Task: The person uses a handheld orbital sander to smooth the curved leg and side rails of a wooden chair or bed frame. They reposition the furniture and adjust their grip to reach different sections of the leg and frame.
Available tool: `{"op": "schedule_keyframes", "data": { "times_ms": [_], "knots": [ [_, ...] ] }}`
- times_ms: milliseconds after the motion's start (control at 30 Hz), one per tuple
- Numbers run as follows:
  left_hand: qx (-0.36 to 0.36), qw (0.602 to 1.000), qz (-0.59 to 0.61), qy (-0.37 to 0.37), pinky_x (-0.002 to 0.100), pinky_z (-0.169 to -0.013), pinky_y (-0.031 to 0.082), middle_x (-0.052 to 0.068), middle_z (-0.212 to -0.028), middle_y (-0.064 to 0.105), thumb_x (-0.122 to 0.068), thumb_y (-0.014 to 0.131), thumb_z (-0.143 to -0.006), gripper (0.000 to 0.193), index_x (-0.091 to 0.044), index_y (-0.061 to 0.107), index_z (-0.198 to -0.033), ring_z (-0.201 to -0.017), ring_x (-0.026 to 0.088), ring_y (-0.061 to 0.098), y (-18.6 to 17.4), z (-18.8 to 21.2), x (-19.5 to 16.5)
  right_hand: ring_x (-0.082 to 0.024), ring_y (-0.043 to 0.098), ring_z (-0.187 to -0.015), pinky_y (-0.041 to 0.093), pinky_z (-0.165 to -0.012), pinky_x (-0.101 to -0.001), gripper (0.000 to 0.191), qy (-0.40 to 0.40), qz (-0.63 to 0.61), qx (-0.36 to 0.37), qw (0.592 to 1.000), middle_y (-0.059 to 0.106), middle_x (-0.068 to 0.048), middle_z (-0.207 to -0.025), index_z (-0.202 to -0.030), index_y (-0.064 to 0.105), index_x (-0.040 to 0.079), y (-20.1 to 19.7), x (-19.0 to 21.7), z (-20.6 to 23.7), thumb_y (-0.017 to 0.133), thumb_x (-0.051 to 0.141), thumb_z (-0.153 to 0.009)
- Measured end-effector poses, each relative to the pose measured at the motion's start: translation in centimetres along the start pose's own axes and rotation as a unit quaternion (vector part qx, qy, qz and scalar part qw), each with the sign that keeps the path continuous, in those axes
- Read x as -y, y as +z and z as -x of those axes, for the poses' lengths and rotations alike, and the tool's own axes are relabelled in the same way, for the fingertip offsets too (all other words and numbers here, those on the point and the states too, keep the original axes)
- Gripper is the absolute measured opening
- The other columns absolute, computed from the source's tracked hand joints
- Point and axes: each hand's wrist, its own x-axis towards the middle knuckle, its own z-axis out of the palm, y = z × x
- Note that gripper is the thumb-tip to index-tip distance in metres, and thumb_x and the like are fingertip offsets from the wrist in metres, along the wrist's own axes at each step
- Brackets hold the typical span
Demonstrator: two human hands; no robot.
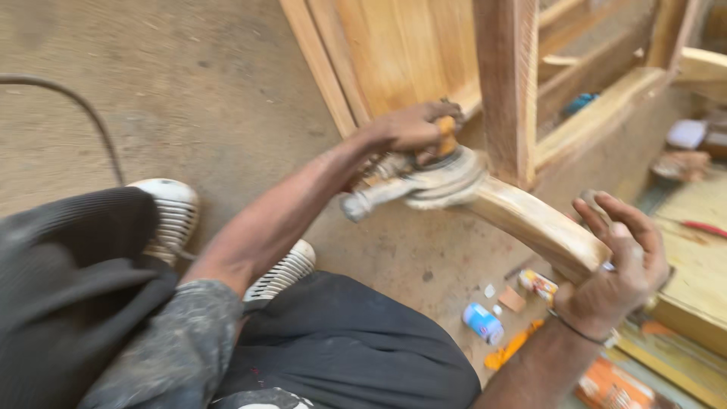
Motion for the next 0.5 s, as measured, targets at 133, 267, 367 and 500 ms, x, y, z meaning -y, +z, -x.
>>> {"op": "schedule_keyframes", "data": {
  "times_ms": [133,267,367,500],
  "knots": [
    [0.024,0.999,0.036,-0.024,0.047,-0.065,0.053,0.010,-0.086,0.064,-0.008,0.064,-0.037,0.067,-0.016,0.056,-0.103,-0.080,0.029,0.064,-0.2,0.6,0.2,-0.038,0.073,-0.108,0.064,-0.102,-0.0472,0.034,-0.032,0.003,-0.003,0.999,0.068,-0.025,-0.119,-0.119,0.064,-0.011,-0.4,-0.6,-0.2,0.051,0.003,-0.092],
    [0.019,1.000,0.019,-0.014,0.044,-0.062,0.053,0.010,-0.083,0.063,-0.009,0.063,-0.038,0.060,-0.016,0.055,-0.097,-0.078,0.028,0.063,-0.6,0.9,0.4,-0.039,0.074,-0.107,0.067,-0.103,-0.0495,0.028,-0.036,-0.016,0.000,0.999,0.068,-0.026,-0.115,-0.115,0.063,-0.013,-0.7,-1.3,-0.4,0.052,0.000,-0.093],
    [0.003,1.000,-0.016,-0.006,0.045,-0.058,0.053,0.006,-0.089,0.061,-0.011,0.067,-0.036,0.061,-0.017,0.056,-0.096,-0.080,0.027,0.061,-0.2,0.0,0.4,-0.038,0.074,-0.102,0.066,-0.097,-0.0481,0.032,-0.054,0.014,0.007,0.998,0.068,-0.026,-0.110,-0.116,0.065,-0.013,-1.0,-1.6,-0.4,0.053,0.001,-0.091],
    [0.018,0.999,0.028,0.013,0.045,-0.059,0.055,0.005,-0.087,0.060,-0.016,0.065,-0.033,0.064,-0.019,0.055,-0.096,-0.077,0.026,0.062,0.4,-1.4,0.9,-0.040,0.074,-0.105,0.065,-0.101,-0.0491,0.028,-0.060,-0.004,0.023,0.998,0.068,-0.028,-0.112,-0.113,0.064,-0.016,-1.4,-2.0,-0.6,0.054,0.000,-0.093]
  ]
}}
